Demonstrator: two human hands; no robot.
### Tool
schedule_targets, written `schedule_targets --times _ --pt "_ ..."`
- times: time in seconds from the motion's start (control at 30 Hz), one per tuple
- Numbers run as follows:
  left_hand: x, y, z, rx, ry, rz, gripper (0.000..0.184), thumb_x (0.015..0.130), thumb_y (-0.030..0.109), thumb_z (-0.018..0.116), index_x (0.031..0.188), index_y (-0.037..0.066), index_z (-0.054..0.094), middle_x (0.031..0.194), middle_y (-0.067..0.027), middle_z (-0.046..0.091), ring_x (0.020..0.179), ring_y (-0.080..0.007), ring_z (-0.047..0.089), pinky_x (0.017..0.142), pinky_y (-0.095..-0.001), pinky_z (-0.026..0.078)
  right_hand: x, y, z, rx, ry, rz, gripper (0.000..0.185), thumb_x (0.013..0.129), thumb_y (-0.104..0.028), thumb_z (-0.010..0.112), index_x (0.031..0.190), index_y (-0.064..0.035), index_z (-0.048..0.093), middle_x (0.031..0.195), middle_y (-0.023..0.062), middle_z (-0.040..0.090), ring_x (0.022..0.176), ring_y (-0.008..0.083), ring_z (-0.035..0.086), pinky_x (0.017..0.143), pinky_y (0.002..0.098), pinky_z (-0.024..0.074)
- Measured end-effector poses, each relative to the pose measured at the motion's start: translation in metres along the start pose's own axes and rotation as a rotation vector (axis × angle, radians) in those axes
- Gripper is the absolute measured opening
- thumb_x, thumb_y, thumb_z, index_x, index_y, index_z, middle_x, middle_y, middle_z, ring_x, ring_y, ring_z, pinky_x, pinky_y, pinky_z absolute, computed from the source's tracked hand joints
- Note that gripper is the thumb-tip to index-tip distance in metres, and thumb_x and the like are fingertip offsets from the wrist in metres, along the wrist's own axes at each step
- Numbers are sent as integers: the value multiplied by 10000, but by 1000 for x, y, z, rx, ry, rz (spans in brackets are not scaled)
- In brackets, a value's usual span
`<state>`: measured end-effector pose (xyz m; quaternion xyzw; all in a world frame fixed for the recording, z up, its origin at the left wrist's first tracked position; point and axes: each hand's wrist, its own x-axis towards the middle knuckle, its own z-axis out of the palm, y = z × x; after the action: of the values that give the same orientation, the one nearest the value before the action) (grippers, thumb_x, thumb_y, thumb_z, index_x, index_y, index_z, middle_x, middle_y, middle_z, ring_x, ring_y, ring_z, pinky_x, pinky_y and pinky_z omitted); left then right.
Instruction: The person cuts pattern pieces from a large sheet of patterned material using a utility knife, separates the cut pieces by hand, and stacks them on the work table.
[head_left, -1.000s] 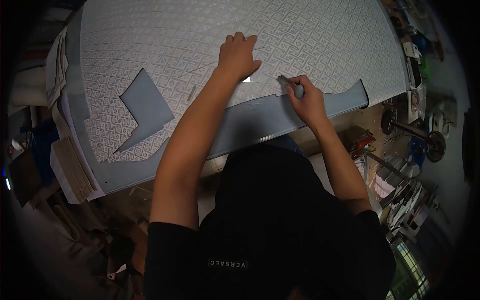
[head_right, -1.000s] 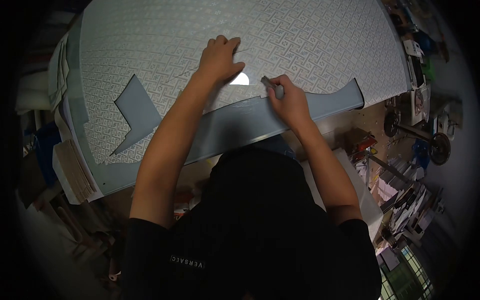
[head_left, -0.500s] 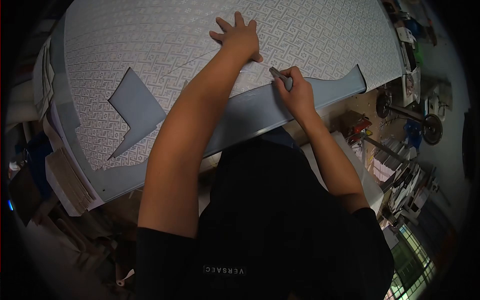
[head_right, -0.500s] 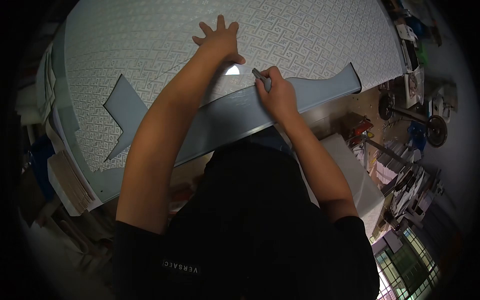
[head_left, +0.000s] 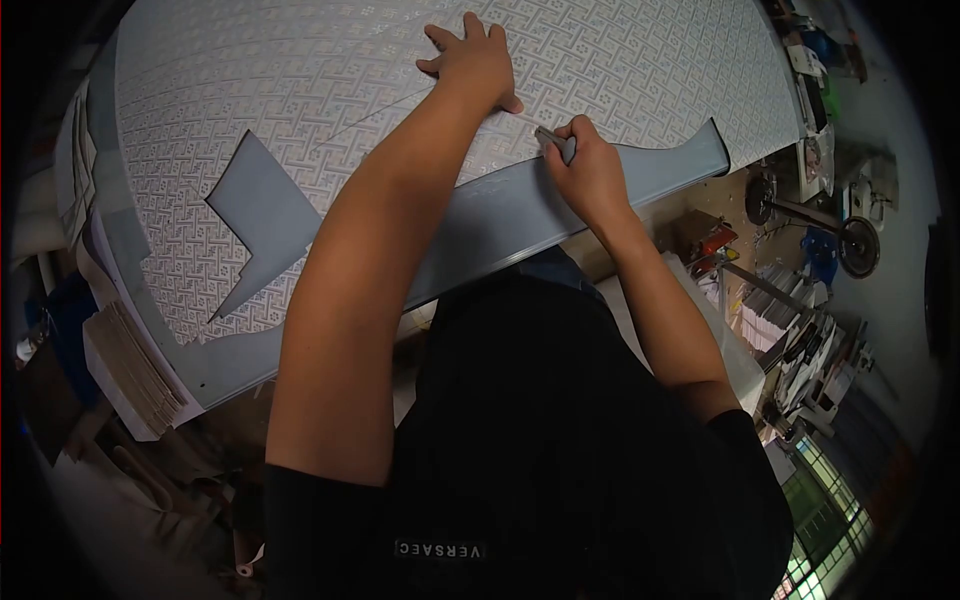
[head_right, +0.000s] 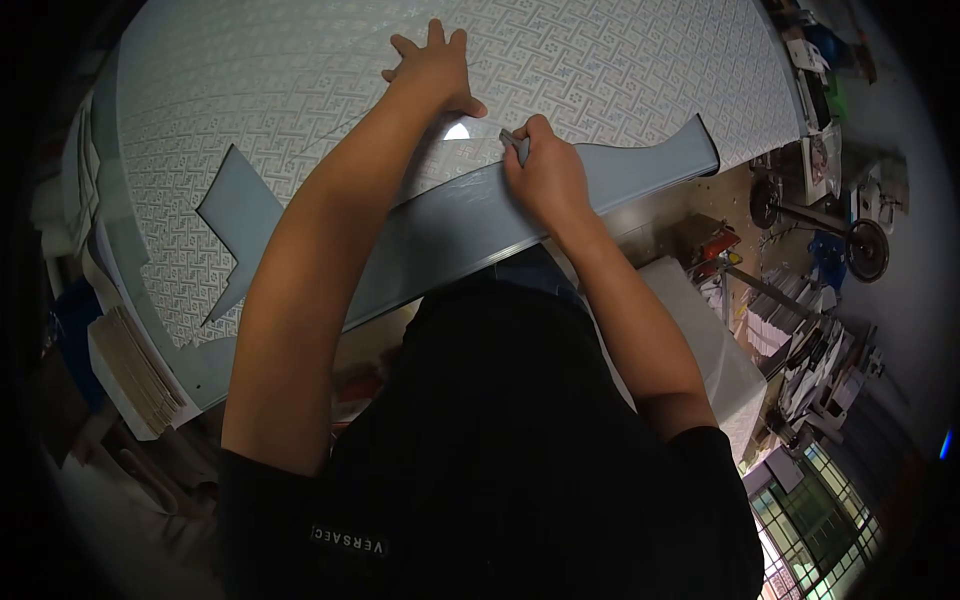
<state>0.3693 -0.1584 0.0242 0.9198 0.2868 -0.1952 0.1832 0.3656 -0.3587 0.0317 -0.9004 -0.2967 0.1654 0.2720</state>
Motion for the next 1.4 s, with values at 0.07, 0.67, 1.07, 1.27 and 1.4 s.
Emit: schedule_targets --times 0.07,0.67,1.07,1.27,1.4 --pt "1 1 0 41 5 10 1175 682 430 931 1595 117 261 1691 -167 98 1455 -647 94 1070 -749 376 2 -2 5 -10 27 7 238 878 -149 739 999 -8 589 889 221 719 802 433 695 696 442 544" --pt "-1 0 1 102 41 44 1143 696 426 920 1579 95 275 1655 -207 154 1406 -688 174 978 -738 472 160 -8 23 -89 225 -295 254 859 -156 750 1021 -29 602 876 225 719 811 437 700 711 489 556" --pt "-5 2 -5 63 42 13 1141 621 355 970 1530 100 330 1628 -172 229 1407 -648 226 949 -700 523 192 -10 31 16 232 -354 224 889 -142 711 1037 -32 585 852 229 718 787 446 696 697 506 551" --pt "-7 3 -2 17 78 -16 1186 564 288 983 1554 154 344 1647 -134 244 1438 -607 216 987 -735 484 210 5 12 27 67 -409 240 900 -176 729 1059 -53 598 908 201 730 828 413 708 721 472 552" --pt "-8 4 -1 4 92 -47 1184 539 274 990 1546 169 374 1639 -122 267 1455 -576 221 996 -713 494 248 20 -24 23 -302 -587 231 922 -207 742 1065 -74 619 961 123 736 865 307 704 766 414 538"
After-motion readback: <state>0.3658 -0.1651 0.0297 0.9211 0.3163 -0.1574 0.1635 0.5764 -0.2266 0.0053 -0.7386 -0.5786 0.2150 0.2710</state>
